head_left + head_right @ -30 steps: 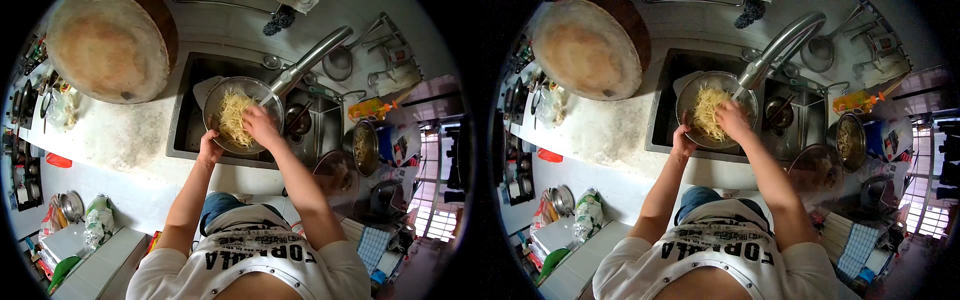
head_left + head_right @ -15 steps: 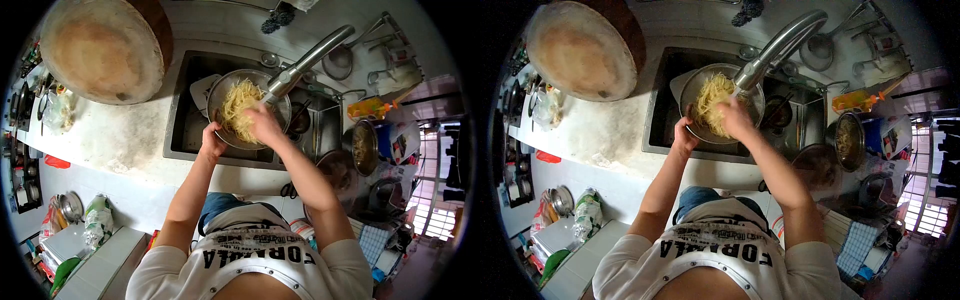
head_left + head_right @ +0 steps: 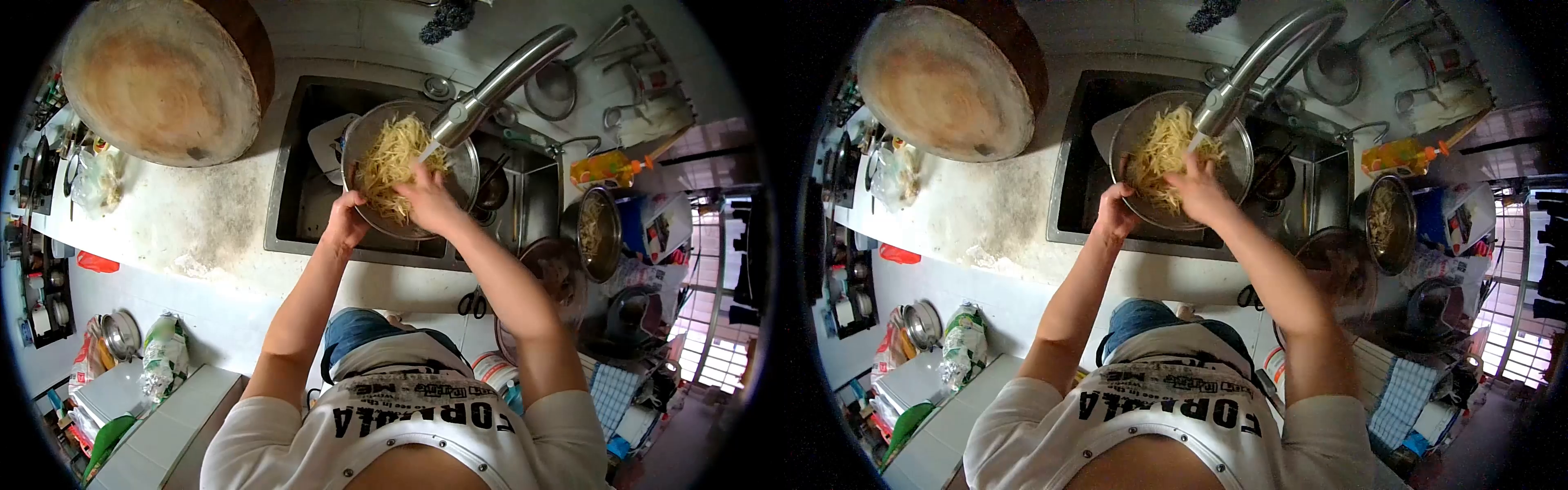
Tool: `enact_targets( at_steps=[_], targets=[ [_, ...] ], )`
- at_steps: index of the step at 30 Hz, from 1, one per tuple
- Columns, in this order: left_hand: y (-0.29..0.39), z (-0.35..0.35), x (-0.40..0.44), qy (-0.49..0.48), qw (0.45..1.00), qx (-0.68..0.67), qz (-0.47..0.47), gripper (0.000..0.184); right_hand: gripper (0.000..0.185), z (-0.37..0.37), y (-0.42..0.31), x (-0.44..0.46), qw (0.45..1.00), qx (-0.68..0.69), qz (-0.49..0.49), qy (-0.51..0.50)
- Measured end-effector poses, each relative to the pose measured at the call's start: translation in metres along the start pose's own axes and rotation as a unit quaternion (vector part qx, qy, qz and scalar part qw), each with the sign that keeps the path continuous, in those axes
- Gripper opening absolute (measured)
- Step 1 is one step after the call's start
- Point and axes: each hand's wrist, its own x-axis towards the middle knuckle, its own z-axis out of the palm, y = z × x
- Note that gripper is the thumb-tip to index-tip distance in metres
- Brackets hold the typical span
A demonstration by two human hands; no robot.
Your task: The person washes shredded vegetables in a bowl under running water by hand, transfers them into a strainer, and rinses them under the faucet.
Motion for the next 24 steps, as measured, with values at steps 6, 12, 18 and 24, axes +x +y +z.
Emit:
enact_targets(
  at_steps=[6,12,18,24],
  targets=[
    [0.005,0.006,-0.011,0.043,0.999,0.002,0.006,0.068,0.027,-0.035,0.028,0.021,0.977,0.190,0.075,0.057],
    [-0.005,-0.010,-0.008,0.046,0.999,0.026,-0.012,0.062,0.034,-0.061,0.015,0.008,0.940,0.321,-0.076,0.087],
    [-0.007,-0.006,-0.010,0.003,1.000,-0.015,-0.027,0.064,0.029,-0.047,0.021,0.004,0.957,0.262,-0.049,0.111],
    [-0.006,0.002,-0.013,0.046,0.998,0.010,-0.029,0.063,0.034,-0.052,0.015,0.005,0.946,0.296,0.057,0.123]
  ],
)
